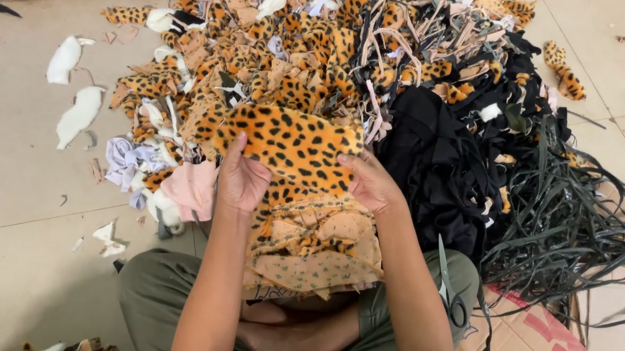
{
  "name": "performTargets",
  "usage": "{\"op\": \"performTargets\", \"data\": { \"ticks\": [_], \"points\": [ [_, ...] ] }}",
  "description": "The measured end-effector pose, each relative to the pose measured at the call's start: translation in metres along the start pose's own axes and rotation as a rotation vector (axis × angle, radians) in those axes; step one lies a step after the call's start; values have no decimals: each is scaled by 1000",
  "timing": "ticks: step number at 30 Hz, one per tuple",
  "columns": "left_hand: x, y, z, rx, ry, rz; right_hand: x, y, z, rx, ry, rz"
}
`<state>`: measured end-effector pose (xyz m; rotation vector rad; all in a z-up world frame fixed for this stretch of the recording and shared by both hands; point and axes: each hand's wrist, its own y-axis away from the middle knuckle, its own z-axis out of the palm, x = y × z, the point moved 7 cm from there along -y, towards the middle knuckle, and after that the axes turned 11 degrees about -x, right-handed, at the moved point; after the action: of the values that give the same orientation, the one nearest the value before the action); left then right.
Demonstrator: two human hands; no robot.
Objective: The person assembles textile products by layering leopard-print fabric pieces over a cardboard template, cutting black elastic strips with shears, and attaching the strips to the fabric pieces.
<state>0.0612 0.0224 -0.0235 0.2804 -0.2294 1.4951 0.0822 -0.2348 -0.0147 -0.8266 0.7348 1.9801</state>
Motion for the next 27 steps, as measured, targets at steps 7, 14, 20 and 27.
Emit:
{"op": "performTargets", "data": {
  "ticks": [7,14,20,27],
  "points": [
    [11,69,-14,54,-269,37,19,12,-41,-97,-82,-160],
    [5,172,7,136,-565,-58,-9,113,44,-239,-7,-123],
    [-1,216,80,145,-898,10,-20,154,37,109,646,45],
    [0,227,90,183,-1176,22,-37,167,29,93,1181,227]
  ]
}}
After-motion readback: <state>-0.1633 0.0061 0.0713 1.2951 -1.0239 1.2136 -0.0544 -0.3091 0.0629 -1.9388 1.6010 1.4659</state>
